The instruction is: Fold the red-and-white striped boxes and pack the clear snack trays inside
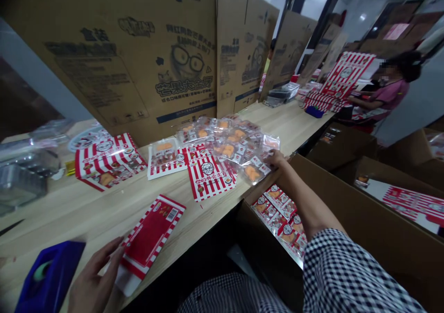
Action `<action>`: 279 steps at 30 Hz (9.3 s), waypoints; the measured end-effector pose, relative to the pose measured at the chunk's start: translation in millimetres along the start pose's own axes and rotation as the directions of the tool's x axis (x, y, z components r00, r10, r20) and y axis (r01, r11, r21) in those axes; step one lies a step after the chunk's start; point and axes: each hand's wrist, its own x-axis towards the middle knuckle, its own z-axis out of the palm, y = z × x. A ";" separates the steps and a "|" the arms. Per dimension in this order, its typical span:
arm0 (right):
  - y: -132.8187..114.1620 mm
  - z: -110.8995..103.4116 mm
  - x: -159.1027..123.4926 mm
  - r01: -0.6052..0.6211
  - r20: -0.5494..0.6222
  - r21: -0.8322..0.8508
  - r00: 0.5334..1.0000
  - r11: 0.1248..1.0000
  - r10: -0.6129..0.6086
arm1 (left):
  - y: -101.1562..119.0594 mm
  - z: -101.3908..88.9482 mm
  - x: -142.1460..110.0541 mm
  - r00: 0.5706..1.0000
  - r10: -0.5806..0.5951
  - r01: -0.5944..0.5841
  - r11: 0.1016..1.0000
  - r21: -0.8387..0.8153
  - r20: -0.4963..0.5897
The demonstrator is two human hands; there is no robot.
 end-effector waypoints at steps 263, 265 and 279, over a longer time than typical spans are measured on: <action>16.3 117.7 -311.5 -0.369 0.989 0.116 0.132 0.922 -0.072 | 16.6 11.1 -76.9 0.872 0.127 0.312 0.600 -0.737 0.472; 16.1 118.6 -311.0 -0.357 0.988 0.116 0.133 0.927 -0.072 | 14.5 13.3 -75.4 0.885 0.133 0.273 0.629 -0.728 0.447; 0.7 124.4 -298.4 -0.289 0.989 0.042 -0.121 0.957 -0.080 | 11.2 5.2 -60.0 0.837 0.129 0.311 0.689 -0.655 0.533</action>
